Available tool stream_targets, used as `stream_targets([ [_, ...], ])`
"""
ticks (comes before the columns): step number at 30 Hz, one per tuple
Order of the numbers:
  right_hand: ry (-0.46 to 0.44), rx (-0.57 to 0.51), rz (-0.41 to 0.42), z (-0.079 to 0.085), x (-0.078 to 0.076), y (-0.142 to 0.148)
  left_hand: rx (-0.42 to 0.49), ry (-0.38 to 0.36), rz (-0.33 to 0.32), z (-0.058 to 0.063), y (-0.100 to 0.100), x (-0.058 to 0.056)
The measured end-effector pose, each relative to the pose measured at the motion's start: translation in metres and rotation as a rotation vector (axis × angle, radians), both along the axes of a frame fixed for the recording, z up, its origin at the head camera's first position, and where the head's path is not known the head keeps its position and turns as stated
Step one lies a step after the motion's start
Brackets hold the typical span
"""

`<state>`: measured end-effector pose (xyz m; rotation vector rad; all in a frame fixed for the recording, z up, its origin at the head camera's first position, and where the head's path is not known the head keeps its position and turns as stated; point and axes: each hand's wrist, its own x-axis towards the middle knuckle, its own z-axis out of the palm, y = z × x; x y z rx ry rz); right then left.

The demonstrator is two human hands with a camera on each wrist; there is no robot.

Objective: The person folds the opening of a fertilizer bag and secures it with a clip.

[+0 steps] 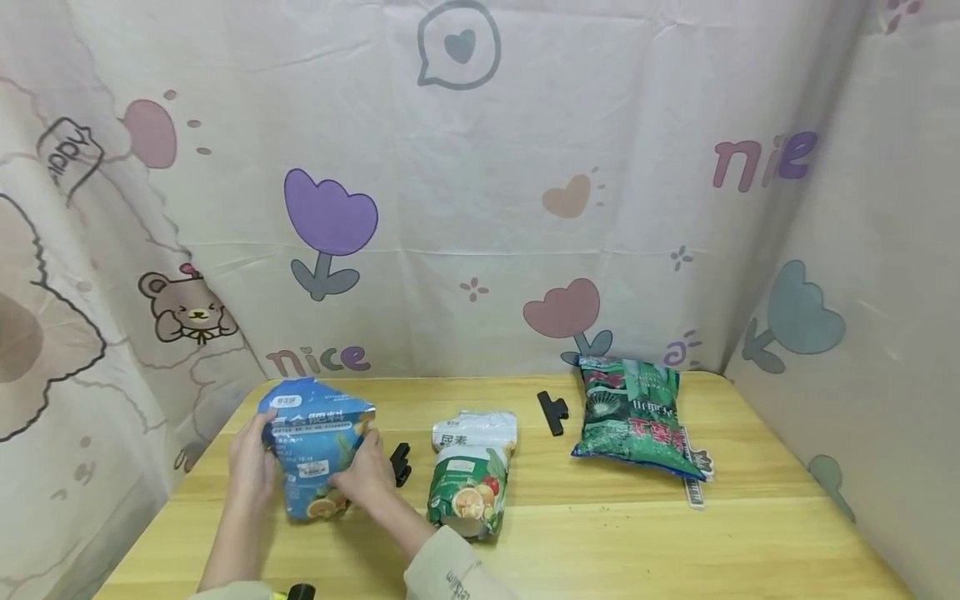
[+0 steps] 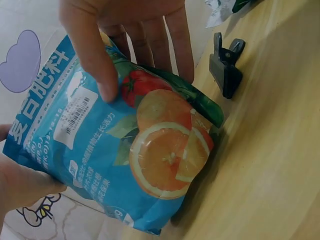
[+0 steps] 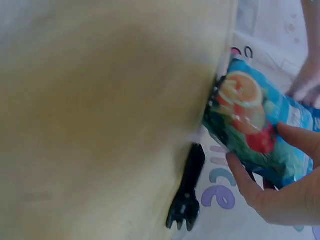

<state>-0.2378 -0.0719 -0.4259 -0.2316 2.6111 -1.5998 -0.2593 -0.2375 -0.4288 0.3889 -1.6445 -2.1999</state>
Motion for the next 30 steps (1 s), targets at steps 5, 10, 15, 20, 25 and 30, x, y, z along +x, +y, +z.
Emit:
stream_targets([
  [5,-0.101,-0.131,0.055,0.006,-0.003,0.008,-0.112,-0.027,0.055,0.006,0.001,0.01],
  [10,-0.143,-0.224,0.067,0.005,-0.003,0.011,-0.275,-0.077,0.103,0.01,-0.002,0.021],
  [15,-0.13,-0.228,0.068,0.005,-0.001,0.012,-0.543,-0.081,0.154,0.036,0.009,0.046],
  [20,-0.099,-0.177,0.072,0.009,0.003,0.015,-0.967,0.083,0.243,0.051,0.016,0.061],
  [25,-0.041,-0.151,0.092,0.012,0.008,0.017,-1.332,0.385,0.112,0.053,0.014,0.062],
  [30,-0.013,-0.172,0.126,0.013,0.012,0.017,-1.442,0.452,-0.019,0.048,0.012,0.062],
])
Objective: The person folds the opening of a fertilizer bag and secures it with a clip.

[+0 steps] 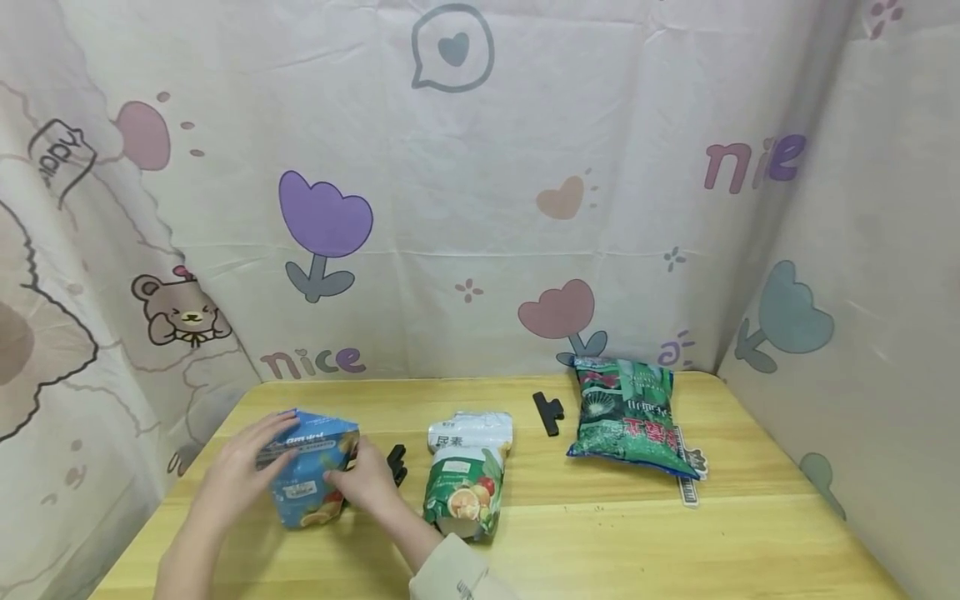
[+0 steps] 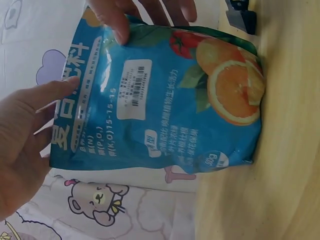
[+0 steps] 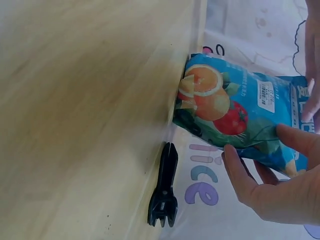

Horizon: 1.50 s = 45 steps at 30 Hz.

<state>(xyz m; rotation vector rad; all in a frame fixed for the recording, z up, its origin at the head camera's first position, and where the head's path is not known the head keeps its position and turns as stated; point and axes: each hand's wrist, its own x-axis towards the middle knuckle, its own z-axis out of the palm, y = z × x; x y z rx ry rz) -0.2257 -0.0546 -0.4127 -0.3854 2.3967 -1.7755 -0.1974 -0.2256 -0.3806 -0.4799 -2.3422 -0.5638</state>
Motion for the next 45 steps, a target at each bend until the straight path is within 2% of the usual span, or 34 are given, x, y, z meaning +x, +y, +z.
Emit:
stream_targets([
  [4,0.008,0.02,-0.018,0.005,0.003,0.001,-0.01,-0.039,0.014,-0.005,-0.004,0.0],
  [7,0.076,0.048,-0.072,0.011,0.003,0.001,-0.004,-0.076,0.036,-0.005,-0.006,0.0],
  [10,0.235,0.124,-0.098,0.018,0.003,0.0,0.006,-0.114,0.051,-0.003,-0.008,0.0],
  [14,0.463,0.299,-0.081,0.025,0.001,0.0,0.03,-0.174,0.051,-0.001,-0.014,-0.001],
  [17,0.565,0.387,-0.074,0.027,-0.001,0.001,0.057,-0.261,0.048,0.0,-0.021,-0.004],
  [21,0.632,0.427,-0.074,0.028,-0.005,0.002,0.141,-0.434,0.04,0.001,-0.031,-0.007],
  [23,0.652,0.442,-0.069,0.029,-0.006,0.003,0.202,-0.495,0.027,0.001,-0.036,-0.008],
  [30,0.69,0.415,-0.068,0.029,-0.012,0.003,0.375,-0.572,-0.004,-0.007,-0.046,-0.014],
  [35,0.764,0.427,-0.097,0.028,-0.014,0.004,0.463,-0.605,-0.024,-0.01,-0.049,-0.019],
  [37,0.788,0.452,-0.094,0.028,-0.014,0.003,0.427,-0.598,-0.039,-0.008,-0.049,-0.021],
  [40,0.806,0.532,-0.067,0.029,-0.015,0.003,0.297,-0.59,-0.063,0.001,-0.048,-0.02],
  [42,0.829,0.635,-0.027,0.031,-0.015,0.002,0.184,-0.595,-0.074,0.009,-0.044,-0.018],
  [45,0.911,0.823,0.058,0.034,-0.015,-0.002,0.045,-0.619,-0.081,0.02,-0.037,-0.016],
])
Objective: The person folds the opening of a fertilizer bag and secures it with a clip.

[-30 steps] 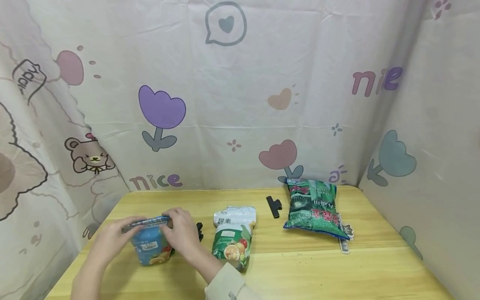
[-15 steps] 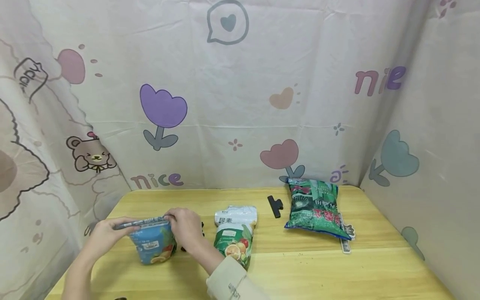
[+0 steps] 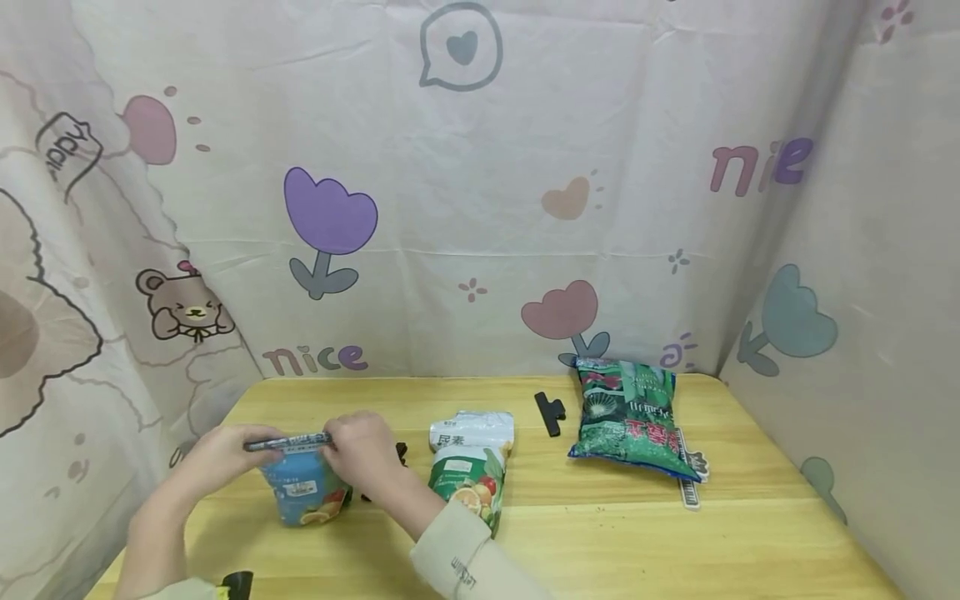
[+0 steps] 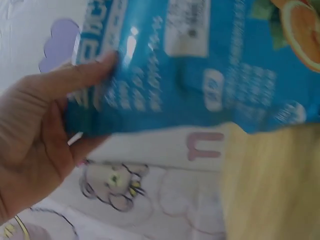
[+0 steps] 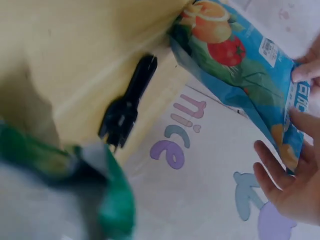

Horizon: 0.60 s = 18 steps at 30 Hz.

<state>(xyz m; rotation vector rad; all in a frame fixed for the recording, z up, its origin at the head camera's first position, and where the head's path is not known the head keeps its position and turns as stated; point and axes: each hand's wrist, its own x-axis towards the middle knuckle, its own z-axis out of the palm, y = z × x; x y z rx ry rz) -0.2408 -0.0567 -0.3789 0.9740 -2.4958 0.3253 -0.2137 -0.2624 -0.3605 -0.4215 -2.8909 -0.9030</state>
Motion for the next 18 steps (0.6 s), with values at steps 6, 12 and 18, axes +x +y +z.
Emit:
stream_targets([
  [6,0.06,0.157,0.016,0.002,-0.002,-0.01,-0.089,-0.037,-0.016,0.004,0.008,0.0],
  [12,0.018,0.044,-0.014,-0.002,-0.002,-0.014,-0.054,-0.04,0.035,-0.002,0.007,-0.002],
  [18,0.099,-0.059,-0.045,-0.008,0.001,-0.014,-0.016,-0.027,0.031,-0.004,0.009,-0.002],
])
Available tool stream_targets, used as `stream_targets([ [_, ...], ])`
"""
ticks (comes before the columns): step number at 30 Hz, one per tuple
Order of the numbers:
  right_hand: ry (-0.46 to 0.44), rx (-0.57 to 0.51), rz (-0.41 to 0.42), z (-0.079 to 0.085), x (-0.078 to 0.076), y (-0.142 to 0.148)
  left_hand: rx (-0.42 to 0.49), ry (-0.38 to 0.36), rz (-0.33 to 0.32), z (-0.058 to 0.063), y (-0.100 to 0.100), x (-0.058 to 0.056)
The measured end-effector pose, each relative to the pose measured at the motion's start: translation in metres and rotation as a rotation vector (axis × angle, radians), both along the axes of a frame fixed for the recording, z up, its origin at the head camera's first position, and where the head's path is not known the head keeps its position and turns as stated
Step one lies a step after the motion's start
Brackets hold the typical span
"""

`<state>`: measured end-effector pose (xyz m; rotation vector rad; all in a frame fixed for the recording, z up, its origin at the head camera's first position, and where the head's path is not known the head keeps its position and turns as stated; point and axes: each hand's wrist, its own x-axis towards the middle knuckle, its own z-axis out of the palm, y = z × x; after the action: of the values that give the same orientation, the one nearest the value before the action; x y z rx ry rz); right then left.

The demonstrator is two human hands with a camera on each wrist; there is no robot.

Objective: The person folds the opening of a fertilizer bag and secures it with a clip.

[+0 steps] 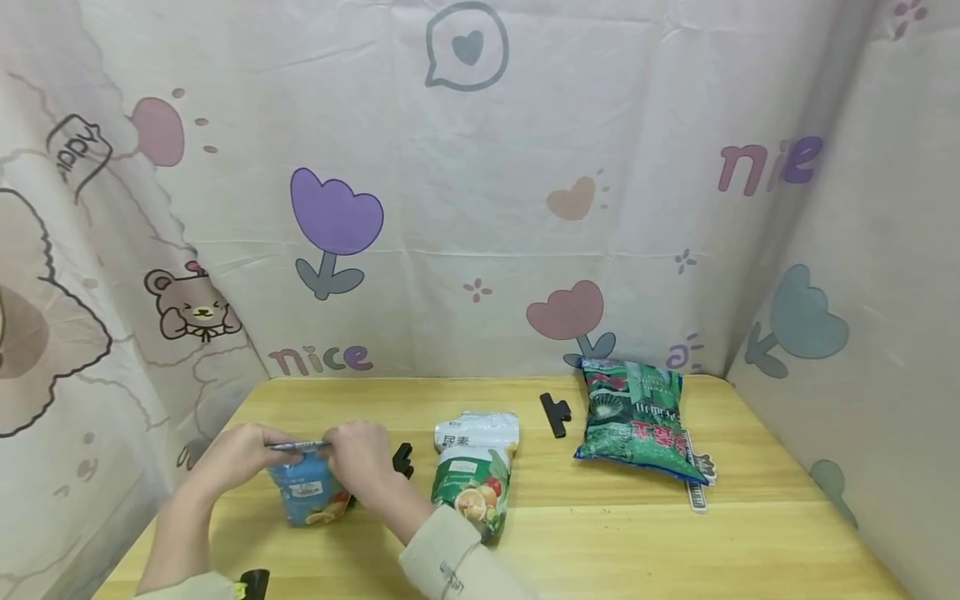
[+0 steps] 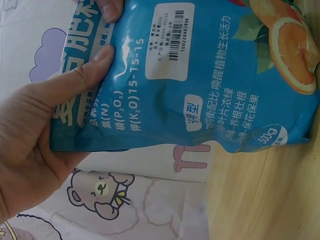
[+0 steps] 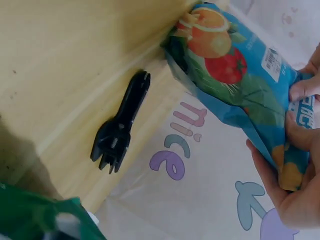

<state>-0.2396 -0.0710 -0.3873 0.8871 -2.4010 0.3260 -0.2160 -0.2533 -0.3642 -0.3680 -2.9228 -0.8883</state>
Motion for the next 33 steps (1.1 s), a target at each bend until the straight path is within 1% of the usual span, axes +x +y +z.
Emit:
stream_targets([
  [5,0.027,-0.016,-0.015,-0.003,0.002,0.001,0.006,0.011,-0.019,-0.001,0.001,-0.001],
  [9,0.03,-0.017,-0.002,-0.003,0.001,0.002,0.013,0.019,-0.025,-0.002,0.001,-0.001],
  [12,0.054,0.016,-0.001,-0.004,0.001,0.004,-0.002,0.046,-0.021,-0.004,0.002,0.0],
  [16,0.086,0.098,-0.023,-0.005,0.002,0.004,-0.028,0.095,-0.022,-0.006,0.001,0.001],
  [18,0.08,0.136,-0.027,-0.006,0.003,0.005,-0.021,0.101,-0.022,-0.007,0.001,0.003],
  [20,0.064,0.156,-0.013,-0.006,0.003,0.005,-0.01,0.103,-0.023,-0.008,0.0,0.004],
  [24,0.015,0.165,0.037,-0.007,0.002,0.006,0.013,0.111,-0.016,-0.011,-0.001,0.007],
  [26,0.016,0.163,0.049,-0.007,0.002,0.007,0.025,0.118,-0.012,-0.012,-0.002,0.008],
  [29,0.062,0.162,0.037,-0.008,0.001,0.006,0.028,0.14,0.008,-0.013,0.0,0.009],
  [33,0.156,0.155,-0.013,-0.011,0.0,0.004,-0.009,0.196,0.055,-0.014,0.005,0.008],
])
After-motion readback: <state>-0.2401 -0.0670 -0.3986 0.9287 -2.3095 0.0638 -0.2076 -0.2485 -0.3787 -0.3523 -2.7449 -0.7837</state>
